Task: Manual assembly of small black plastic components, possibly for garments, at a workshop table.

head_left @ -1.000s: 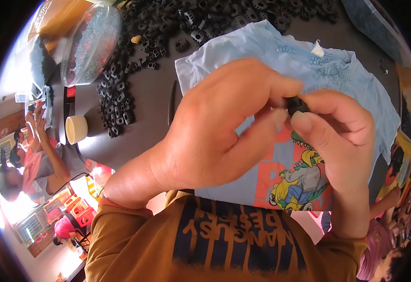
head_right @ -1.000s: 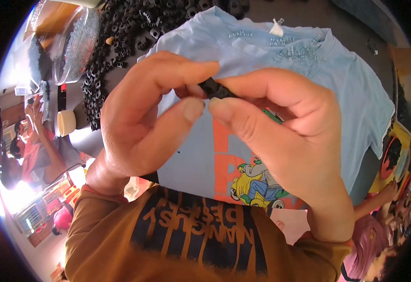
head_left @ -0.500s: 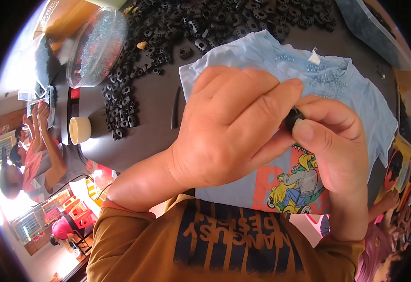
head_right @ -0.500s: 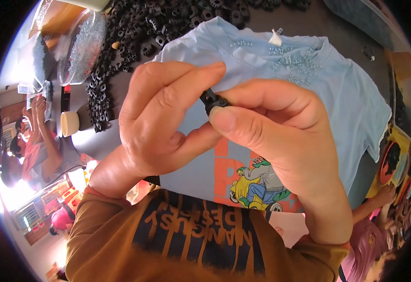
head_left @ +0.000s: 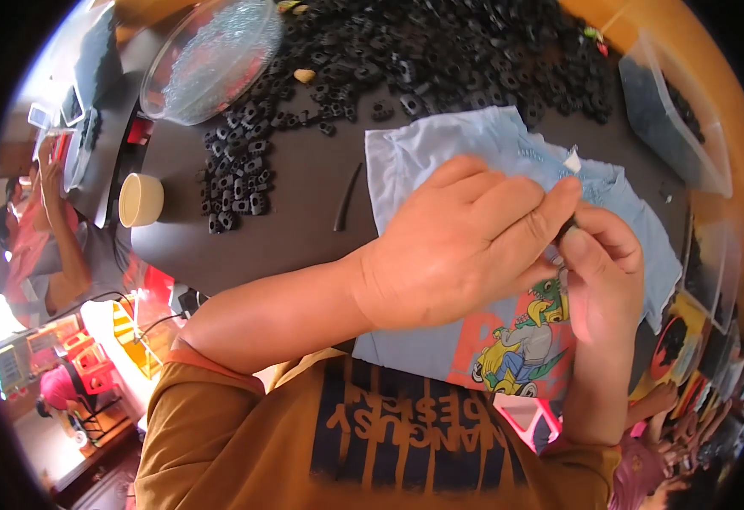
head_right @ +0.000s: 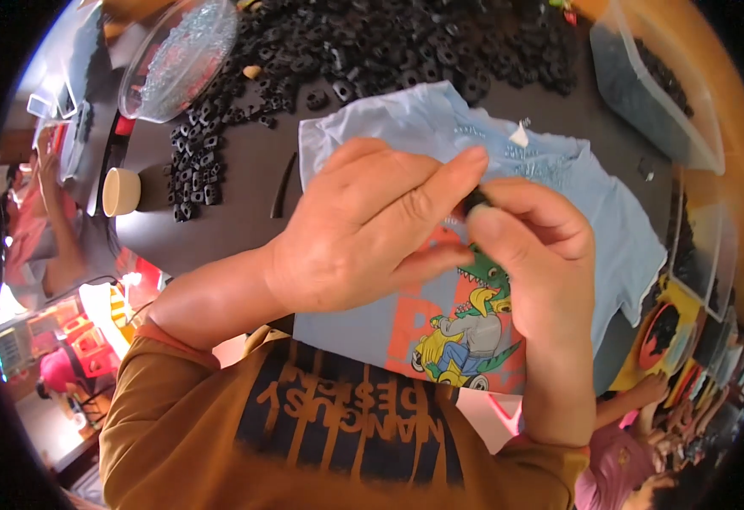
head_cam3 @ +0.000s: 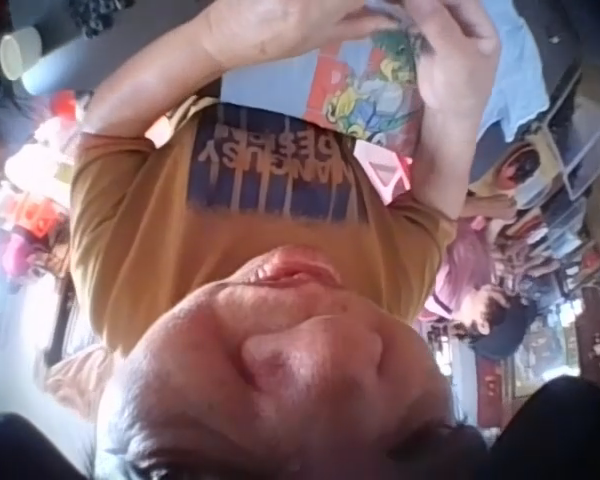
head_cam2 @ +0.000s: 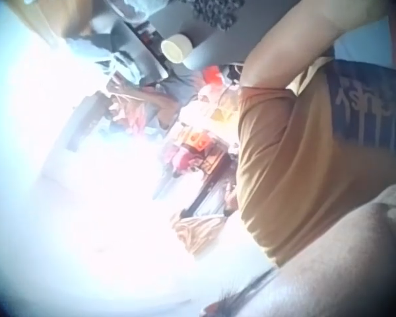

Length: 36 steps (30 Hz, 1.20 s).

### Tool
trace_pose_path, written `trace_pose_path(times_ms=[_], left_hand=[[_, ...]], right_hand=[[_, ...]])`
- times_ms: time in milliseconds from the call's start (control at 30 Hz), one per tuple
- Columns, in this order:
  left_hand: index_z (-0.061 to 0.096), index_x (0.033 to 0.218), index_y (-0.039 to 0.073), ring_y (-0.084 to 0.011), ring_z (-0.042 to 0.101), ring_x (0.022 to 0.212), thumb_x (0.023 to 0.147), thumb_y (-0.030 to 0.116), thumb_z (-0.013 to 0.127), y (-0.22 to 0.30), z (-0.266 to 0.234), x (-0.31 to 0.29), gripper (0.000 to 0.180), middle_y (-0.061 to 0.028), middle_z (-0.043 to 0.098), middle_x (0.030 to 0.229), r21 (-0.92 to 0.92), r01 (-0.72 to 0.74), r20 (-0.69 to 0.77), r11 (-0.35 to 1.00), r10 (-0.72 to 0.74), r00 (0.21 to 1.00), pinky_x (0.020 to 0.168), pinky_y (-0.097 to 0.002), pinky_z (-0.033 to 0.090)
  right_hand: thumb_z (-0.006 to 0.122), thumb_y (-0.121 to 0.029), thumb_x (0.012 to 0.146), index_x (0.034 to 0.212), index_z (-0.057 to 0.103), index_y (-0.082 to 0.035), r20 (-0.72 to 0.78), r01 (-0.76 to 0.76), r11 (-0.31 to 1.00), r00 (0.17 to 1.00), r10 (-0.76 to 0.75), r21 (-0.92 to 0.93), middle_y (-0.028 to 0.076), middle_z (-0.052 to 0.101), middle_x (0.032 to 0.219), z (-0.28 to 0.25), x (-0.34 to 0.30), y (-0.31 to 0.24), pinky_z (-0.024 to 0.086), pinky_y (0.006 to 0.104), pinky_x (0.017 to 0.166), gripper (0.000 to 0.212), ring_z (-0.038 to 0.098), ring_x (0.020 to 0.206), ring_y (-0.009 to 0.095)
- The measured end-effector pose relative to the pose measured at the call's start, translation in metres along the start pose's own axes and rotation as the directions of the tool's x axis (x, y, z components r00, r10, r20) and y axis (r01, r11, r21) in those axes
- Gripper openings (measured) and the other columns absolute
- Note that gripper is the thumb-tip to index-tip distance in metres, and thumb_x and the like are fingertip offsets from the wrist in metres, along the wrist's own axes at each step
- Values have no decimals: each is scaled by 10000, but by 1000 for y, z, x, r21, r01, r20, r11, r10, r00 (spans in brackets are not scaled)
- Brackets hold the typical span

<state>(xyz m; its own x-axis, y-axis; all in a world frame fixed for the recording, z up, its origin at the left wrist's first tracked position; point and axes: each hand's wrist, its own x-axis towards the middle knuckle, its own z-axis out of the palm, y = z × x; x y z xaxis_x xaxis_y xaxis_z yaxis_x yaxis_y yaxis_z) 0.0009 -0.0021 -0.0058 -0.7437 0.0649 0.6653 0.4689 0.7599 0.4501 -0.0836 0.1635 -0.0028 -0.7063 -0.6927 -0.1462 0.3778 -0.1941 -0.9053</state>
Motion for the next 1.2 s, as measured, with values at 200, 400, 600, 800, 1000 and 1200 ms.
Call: trace_pose_path(times_ms=[200, 400, 600, 800, 1000, 1200], left_hand=[[593, 1071, -18, -190, 543, 646, 634, 92, 716, 3, -4, -10, 467, -36, 541, 782, 32, -29, 79, 999, 26, 997, 621, -314, 419], [622, 988, -10, -181, 524, 616, 572, 137, 654, 9, -2, -21, 443, -28, 506, 732, -2, -148, 188, 989, 146, 971, 598, -303, 410], [581, 871, 16, -187, 536, 675, 643, 176, 599, 6, 0, -21, 279, -30, 498, 739, -58, -130, 232, 990, 140, 963, 620, -311, 394], [565, 677, 79, -203, 556, 680, 635, 190, 577, 6, 5, -29, 119, -42, 522, 715, -146, -205, 322, 968, 242, 915, 651, -319, 415], [666, 627, 56, -254, 627, 709, 583, 119, 632, 8, 14, -31, 84, -85, 642, 692, -192, -137, 323, 972, 194, 926, 722, -390, 471], [676, 657, 55, -257, 633, 712, 615, 124, 632, 13, 12, -29, 92, -76, 658, 712, -202, -174, 277, 964, 227, 934, 739, -408, 479]], right_hand=[[655, -68, 818, 1058, 617, 36, -310, 147, 766, 854, -417, -626, 56, 643, 910, -22, 17, -54, 455, 227, 783, 265, 584, 832, 104], [677, -157, 814, 1039, 632, 36, -244, 100, 412, 672, -699, -906, 37, 643, 899, -92, 90, -137, 445, 207, 750, 300, 578, 829, 85], [629, -274, 831, 1189, 548, 19, 58, -9, -93, 727, -684, -996, 171, 574, 1183, -110, 132, -126, 427, 331, 905, 470, 539, 1104, 242], [659, -58, 787, 937, 655, -15, 389, 480, 220, 850, -354, -849, 74, 642, 915, 63, 94, -23, 471, 268, 755, 156, 607, 852, 159], [663, -88, 723, 878, 642, -34, 707, 683, -193, 651, -275, -704, 89, 616, 847, 109, 108, 27, 479, 356, 712, 166, 577, 799, 274], [648, -106, 744, 880, 641, -38, 692, 639, -290, 707, -144, -713, 87, 593, 832, 109, 123, 35, 467, 358, 732, 152, 564, 818, 271]])
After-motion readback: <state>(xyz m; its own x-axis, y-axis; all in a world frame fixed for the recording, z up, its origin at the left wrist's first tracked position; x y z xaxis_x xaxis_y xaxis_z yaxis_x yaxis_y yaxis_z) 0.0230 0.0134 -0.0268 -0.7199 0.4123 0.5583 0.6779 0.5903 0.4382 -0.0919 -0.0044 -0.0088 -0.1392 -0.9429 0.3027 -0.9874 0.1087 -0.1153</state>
